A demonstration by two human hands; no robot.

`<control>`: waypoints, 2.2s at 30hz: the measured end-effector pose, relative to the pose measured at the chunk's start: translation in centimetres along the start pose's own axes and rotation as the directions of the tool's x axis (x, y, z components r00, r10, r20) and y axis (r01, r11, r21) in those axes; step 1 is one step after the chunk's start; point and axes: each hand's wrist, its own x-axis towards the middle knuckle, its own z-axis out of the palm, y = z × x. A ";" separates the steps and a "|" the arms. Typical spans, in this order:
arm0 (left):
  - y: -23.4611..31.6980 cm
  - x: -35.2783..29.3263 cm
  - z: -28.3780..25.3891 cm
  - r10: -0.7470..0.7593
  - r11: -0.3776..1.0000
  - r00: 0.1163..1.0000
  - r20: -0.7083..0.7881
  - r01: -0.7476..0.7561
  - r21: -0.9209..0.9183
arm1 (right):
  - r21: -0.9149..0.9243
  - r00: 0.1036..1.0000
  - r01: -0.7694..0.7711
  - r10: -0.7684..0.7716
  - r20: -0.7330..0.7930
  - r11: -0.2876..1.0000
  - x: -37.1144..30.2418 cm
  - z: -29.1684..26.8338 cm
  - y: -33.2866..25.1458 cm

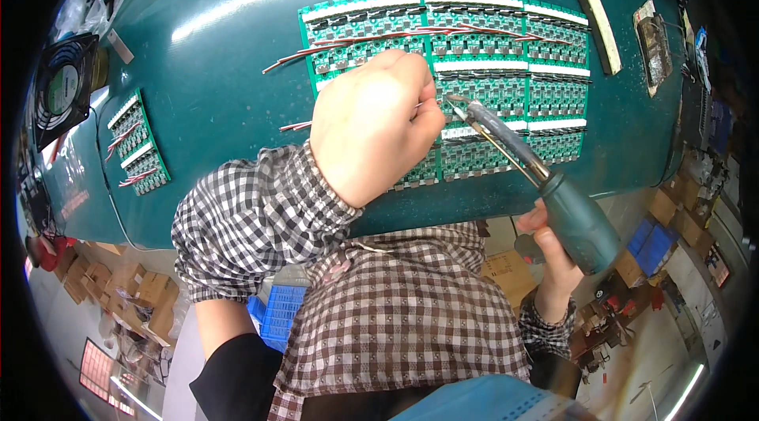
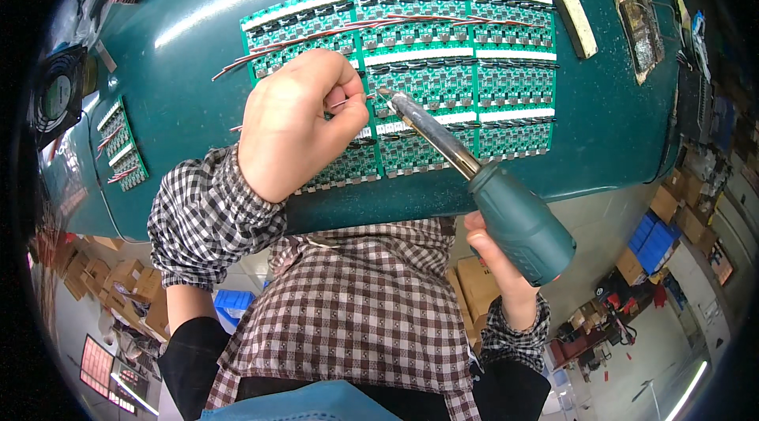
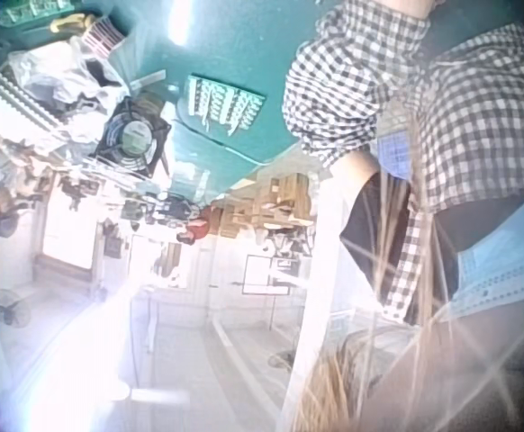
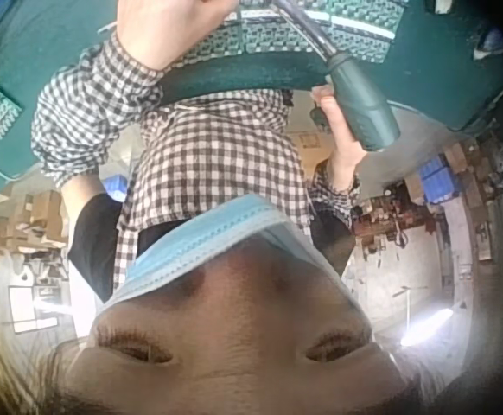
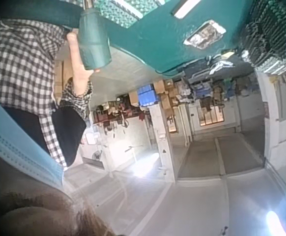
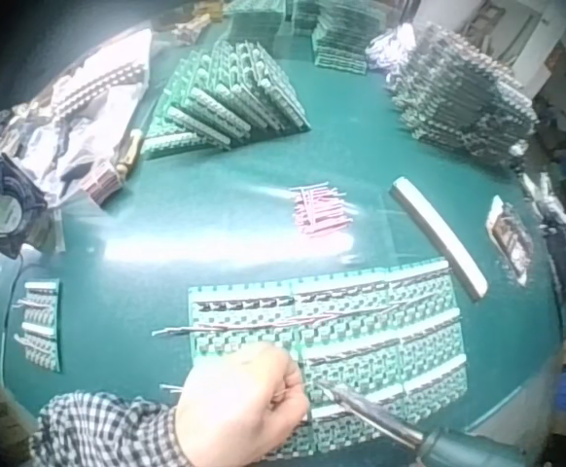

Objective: The person uses a soldering iron to attach small wires to a green circuit board. They hold the wire with one hand and apply the soldering iron with the other, working methodically across the board's surface.

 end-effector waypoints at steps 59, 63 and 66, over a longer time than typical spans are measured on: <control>0.3 0.0 -0.1 -0.032 0.999 0.999 0.015 0.032 0.024 | 0.015 0.997 -0.051 0.052 -0.065 0.999 -0.9 0.2 0.7; 0.2 0.0 -0.2 -0.028 0.999 1.000 0.012 0.028 0.021 | 0.001 0.997 -0.038 0.038 0.072 0.999 -1.2 -1.4 2.1; 0.2 0.0 0.0 -0.020 1.000 1.000 0.008 0.020 0.018 | -0.002 0.999 -0.036 0.036 -0.003 0.999 -0.9 -0.4 1.2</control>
